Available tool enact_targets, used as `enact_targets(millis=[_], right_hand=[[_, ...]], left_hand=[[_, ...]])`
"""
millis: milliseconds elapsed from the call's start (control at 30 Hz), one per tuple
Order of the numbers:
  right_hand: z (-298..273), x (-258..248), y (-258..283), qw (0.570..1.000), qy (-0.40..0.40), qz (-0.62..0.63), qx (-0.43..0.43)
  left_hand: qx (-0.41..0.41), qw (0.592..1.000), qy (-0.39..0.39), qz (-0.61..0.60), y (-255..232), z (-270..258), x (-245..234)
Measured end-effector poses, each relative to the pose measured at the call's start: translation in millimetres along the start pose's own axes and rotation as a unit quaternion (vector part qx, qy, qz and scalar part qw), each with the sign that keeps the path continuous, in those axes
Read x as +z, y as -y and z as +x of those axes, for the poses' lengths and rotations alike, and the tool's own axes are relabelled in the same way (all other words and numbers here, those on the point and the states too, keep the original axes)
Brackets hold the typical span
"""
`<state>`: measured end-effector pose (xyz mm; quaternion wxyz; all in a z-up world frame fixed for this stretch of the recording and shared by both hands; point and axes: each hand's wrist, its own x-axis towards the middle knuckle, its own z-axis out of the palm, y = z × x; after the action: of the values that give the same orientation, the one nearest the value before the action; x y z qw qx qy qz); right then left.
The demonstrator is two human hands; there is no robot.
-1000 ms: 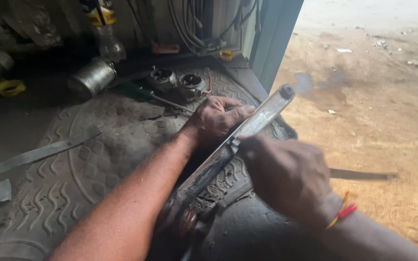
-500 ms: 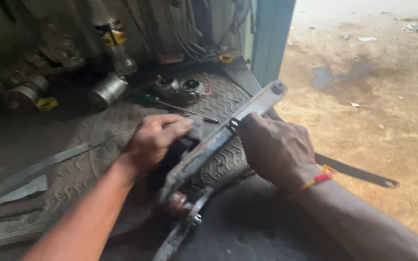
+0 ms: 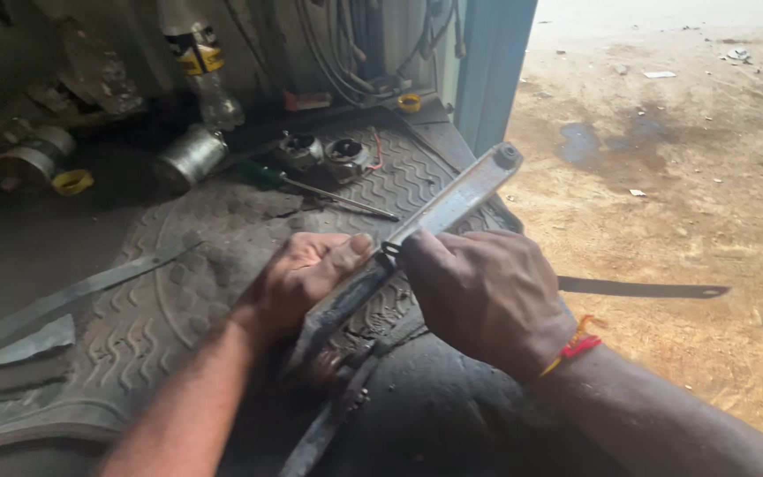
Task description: The person scrubs a long metal bar with a small metal tool and wipes it with a dark cloth. They repeat this process on different sections of the bar, occasionally flipping it over to clean the other side.
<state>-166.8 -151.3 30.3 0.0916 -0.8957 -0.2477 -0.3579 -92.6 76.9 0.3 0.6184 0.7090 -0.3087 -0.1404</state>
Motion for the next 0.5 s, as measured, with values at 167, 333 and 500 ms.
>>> enact_targets(millis=[167, 333, 500], right_hand=[[6, 2, 2, 0.999, -0.024, -0.023, 0.016], [3, 4, 13, 0.999, -0.011, -0.003, -0.035], [4, -2, 24, 0.998, -0.017, 0.001, -0.054]], left_hand=[[-0.019, 0.999, -0.036, 0.008, 4, 3, 4], [0.022, 0.994, -0.041, 0.099, -4, 8, 3], [0.023, 0.993, -0.041, 0.106, -4, 5, 0]])
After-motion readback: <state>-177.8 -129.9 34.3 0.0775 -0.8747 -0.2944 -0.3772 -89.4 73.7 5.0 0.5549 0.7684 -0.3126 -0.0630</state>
